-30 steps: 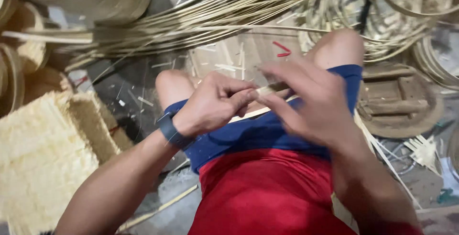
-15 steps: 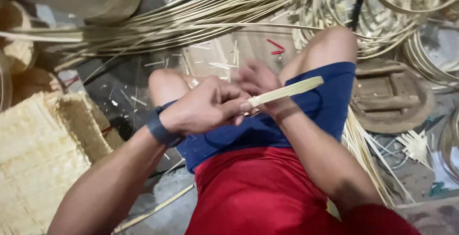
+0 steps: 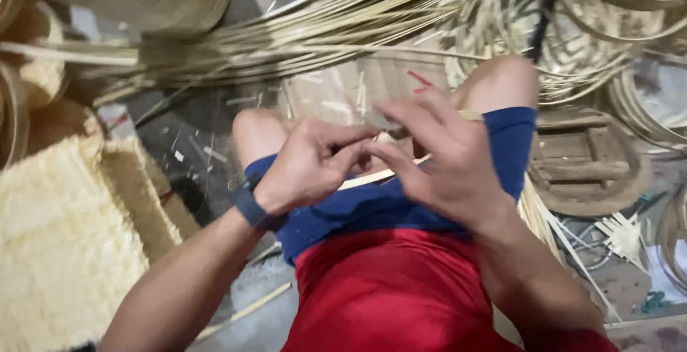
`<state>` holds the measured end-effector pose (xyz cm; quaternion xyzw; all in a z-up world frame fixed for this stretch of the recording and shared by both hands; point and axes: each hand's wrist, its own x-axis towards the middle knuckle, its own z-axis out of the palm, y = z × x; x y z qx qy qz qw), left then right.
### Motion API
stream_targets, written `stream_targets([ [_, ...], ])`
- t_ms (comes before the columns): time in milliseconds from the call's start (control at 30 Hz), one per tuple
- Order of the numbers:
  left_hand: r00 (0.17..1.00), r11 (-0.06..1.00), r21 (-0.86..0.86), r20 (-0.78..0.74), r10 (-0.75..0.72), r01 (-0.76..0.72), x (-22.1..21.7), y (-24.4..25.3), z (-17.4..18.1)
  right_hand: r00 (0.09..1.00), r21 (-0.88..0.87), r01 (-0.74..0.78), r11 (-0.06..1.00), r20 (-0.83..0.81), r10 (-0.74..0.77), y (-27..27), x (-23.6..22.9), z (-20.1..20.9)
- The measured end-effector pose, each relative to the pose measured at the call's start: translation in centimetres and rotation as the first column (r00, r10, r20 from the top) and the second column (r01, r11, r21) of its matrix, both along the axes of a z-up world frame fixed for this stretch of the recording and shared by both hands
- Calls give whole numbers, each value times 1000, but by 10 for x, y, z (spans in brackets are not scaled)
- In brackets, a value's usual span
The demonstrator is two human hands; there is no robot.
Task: Assembling and securing bamboo or wooden hoops by joining ends and wrapping them.
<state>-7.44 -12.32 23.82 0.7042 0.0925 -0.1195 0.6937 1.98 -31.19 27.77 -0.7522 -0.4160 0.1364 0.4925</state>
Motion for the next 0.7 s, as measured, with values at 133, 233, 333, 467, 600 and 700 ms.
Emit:
stream_targets([
  [133, 1000, 996, 83, -3, 22, -22, -3, 11, -12, 984, 163, -137, 977, 140, 114, 7, 1, 4],
  [233, 998, 997, -28, -6, 68, -68, -7, 24, -18, 977, 362, -180, 915, -43, 209, -11, -36, -42],
  [333, 989, 990, -80, -109, 105, -114, -2, 24, -5, 701, 576, 45, 816, -601, 385, -24, -48, -169],
  [467, 996, 992, -98, 33, 88, -85, -6, 20, 1, 112, 669, 333, 665, -728, 676, 19, -43, -190],
  [600, 921, 865, 385, 339, 191, -321, -30, 31, 20, -142, 565, 448, 693, -720, 679, 85, -51, -159],
  [700, 845, 591, 629, 499, 191, -505, -53, 34, 26, -213, 594, 383, 708, -689, 693, 118, -76, -156],
])
